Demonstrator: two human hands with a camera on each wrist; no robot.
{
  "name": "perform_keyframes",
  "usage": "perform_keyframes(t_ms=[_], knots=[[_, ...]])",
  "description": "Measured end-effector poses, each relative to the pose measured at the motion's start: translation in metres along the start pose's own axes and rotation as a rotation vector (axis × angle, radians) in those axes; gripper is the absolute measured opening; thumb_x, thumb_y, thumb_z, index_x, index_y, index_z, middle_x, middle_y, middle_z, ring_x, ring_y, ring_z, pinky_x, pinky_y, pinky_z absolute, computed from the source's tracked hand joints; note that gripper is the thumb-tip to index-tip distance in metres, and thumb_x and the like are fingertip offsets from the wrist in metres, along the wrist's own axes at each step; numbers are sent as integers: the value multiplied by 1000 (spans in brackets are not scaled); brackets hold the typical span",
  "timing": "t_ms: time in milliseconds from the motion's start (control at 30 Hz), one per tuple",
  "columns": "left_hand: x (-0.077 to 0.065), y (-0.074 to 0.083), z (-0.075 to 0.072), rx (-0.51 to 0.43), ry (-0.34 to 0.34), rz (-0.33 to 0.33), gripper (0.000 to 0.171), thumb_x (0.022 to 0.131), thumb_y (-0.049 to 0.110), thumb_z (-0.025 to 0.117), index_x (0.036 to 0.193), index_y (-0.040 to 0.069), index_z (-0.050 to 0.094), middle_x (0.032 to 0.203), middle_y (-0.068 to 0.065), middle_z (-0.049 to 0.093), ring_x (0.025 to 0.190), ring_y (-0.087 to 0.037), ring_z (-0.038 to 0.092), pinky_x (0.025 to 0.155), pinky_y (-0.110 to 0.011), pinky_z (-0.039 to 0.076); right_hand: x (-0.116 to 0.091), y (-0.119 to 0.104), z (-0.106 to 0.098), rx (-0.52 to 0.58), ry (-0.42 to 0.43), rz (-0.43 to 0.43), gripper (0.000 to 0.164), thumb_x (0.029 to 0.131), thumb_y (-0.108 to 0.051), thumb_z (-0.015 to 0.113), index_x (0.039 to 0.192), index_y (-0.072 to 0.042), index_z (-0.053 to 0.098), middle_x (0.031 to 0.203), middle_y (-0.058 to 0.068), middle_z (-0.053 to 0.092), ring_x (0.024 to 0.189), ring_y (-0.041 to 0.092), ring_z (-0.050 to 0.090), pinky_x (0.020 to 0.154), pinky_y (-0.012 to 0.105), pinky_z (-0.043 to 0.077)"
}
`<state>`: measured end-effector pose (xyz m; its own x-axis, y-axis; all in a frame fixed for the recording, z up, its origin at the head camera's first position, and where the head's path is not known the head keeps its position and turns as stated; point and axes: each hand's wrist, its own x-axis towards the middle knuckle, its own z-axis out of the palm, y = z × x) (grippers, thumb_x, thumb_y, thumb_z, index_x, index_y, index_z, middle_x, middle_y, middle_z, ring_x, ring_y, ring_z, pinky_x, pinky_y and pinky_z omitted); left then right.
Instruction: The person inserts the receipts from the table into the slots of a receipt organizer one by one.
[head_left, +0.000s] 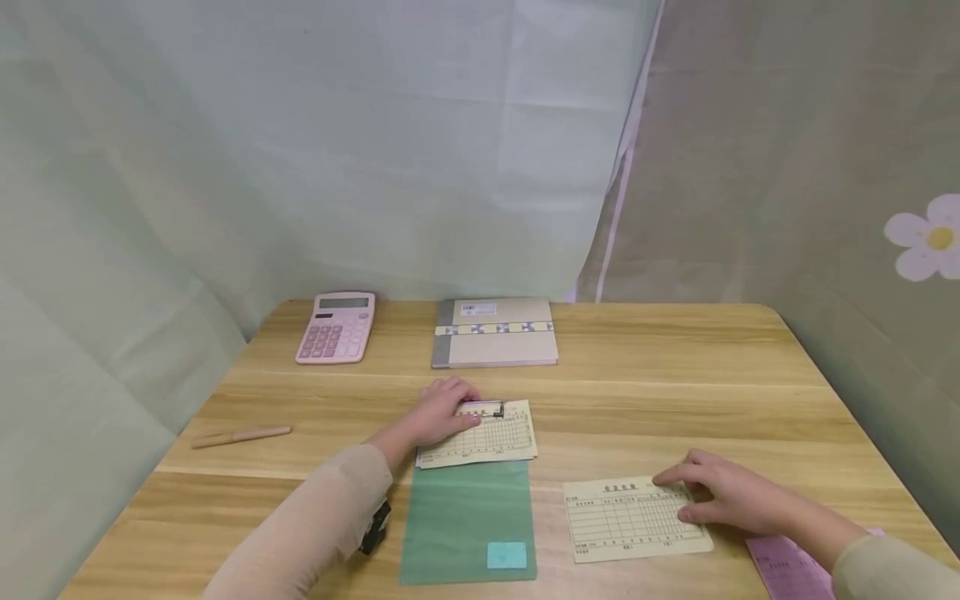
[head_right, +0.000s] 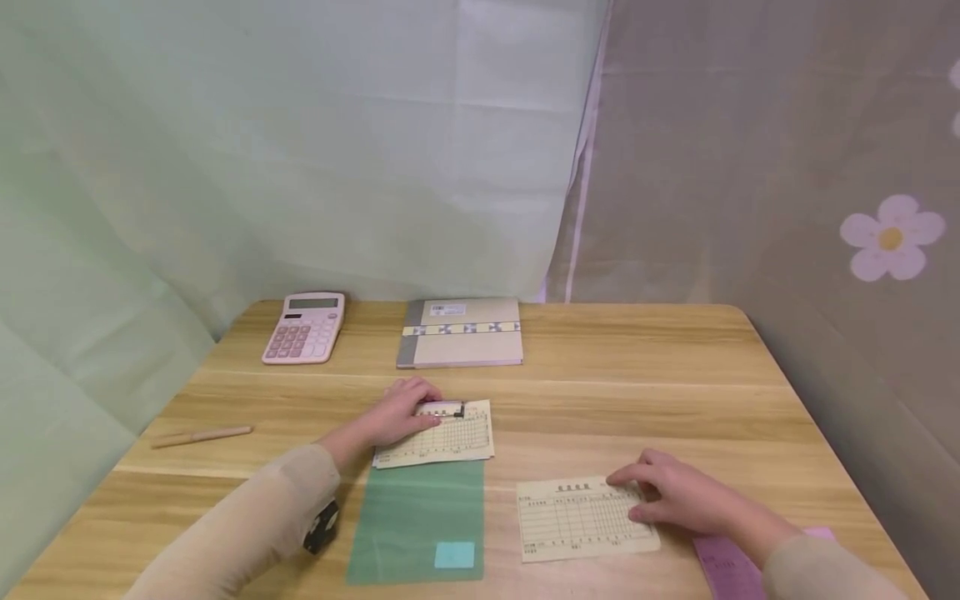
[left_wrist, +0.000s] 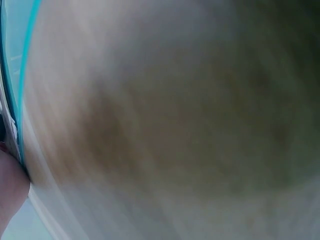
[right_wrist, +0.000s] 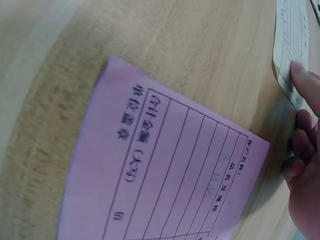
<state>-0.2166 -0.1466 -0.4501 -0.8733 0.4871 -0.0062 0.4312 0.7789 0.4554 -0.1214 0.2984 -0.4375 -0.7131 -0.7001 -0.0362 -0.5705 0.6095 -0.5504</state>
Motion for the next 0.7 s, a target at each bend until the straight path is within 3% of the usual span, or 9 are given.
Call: perform_keyframes(t_ms=[300,700], knots=[[1,-1,1,12,-7,-11,34,87,38,64,114,18,57,116,4,53,107,-19,43,93,-43,31,-2,0,5,-56,43,-74,50,79,-45,69,120,-18,57,97,-6,41,80,1,37,63,20,37],[1,-1,2,19,-2,-12,33,87,37,64,114,19,57,115,4,52,106,-19,43,91,-41,32,2,-2,3,-36,37,34,50,81,-47,66,121,-18,61,95,-5,45,77,2,39,62,22,37]])
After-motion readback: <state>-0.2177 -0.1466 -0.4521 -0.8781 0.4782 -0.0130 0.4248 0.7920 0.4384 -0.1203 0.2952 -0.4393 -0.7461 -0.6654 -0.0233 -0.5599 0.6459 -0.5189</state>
